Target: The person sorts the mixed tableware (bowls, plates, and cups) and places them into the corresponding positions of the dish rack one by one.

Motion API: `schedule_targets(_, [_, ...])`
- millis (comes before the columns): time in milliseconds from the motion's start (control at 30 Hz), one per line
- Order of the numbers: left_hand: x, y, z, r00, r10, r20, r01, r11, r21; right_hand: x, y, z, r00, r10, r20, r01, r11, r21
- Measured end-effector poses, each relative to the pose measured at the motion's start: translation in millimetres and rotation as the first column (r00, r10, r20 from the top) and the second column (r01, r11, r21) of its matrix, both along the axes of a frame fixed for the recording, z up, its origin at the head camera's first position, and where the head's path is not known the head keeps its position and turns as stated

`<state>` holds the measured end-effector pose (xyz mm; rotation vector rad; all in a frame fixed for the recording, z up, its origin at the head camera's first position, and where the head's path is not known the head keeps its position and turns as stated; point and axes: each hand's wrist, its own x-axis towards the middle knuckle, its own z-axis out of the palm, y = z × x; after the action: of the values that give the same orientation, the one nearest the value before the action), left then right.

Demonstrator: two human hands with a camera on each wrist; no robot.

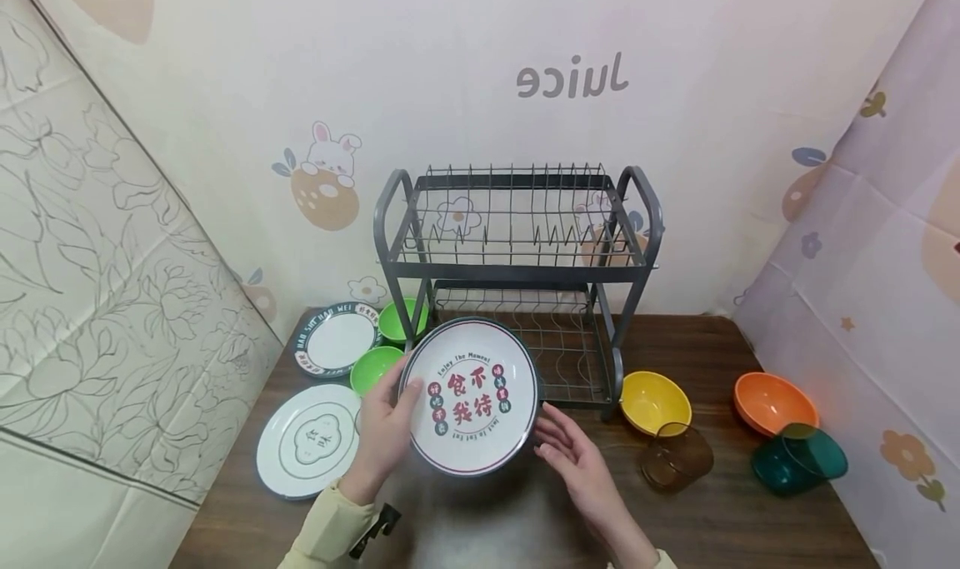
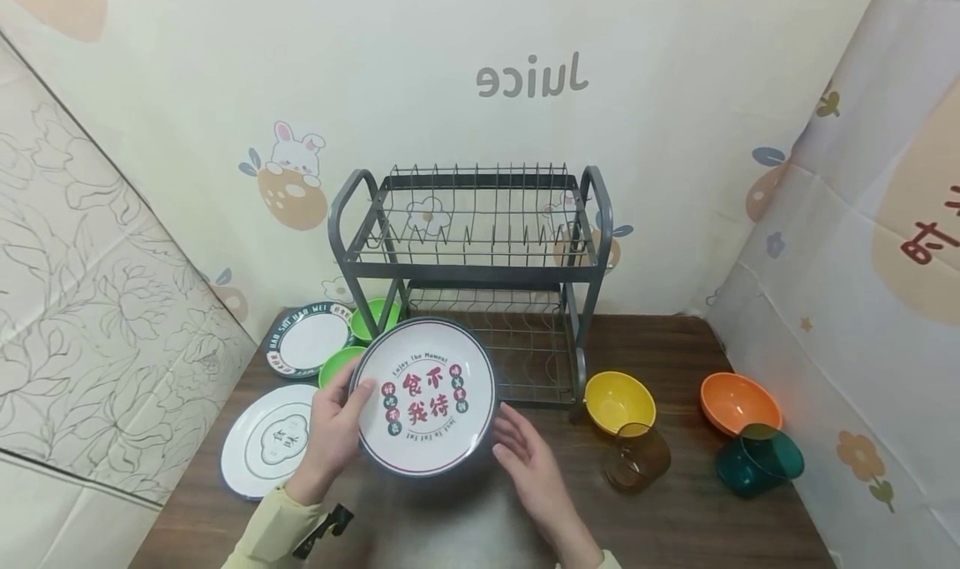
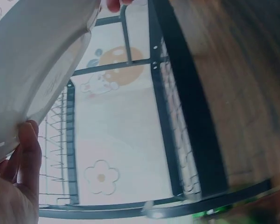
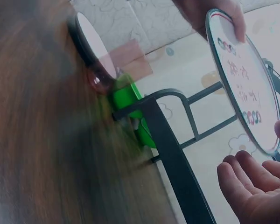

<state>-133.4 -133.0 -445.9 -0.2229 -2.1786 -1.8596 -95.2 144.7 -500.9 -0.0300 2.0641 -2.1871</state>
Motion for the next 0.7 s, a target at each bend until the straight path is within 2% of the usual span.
schedule_targets(167, [-2.0,-6.7,13.2,0.998,0.025,-0.064,-0.023,0.999,0.032,-2.8,11.1,-1.5,0.998,-0.041,-0.045,0.043,0.998,0.037])
schedule_targets(300, [-2.1,-13.5,24.9,0.993,0.05,-0.111,-0.048,0.999,0.025,-4.3,25.3,-4.0,0.996,-0.07,-0.064,0.071,0.997,0.016])
schedule_targets(467, [-2.3,-20.0,38.1,0.986,0.073,-0.153,-0.065,0.996,0.055,-5.3,43.0,-7.5,0.991,-0.085,-0.105,0.086,0.996,0.0])
schedule_targets(567, [-4.8,-23.8,45.7,0.969,0.096,-0.229,-0.085,0.995,0.055,-4.9,52.4,-8.3,0.988,-0.103,-0.117,0.104,0.995,0.008])
schedule_targets(700, [-8.6,-30.3,58.6,0.93,0.125,-0.344,-0.111,0.992,0.061,-4.4,63.1,-7.3,0.984,-0.131,-0.124,0.132,0.991,0.005])
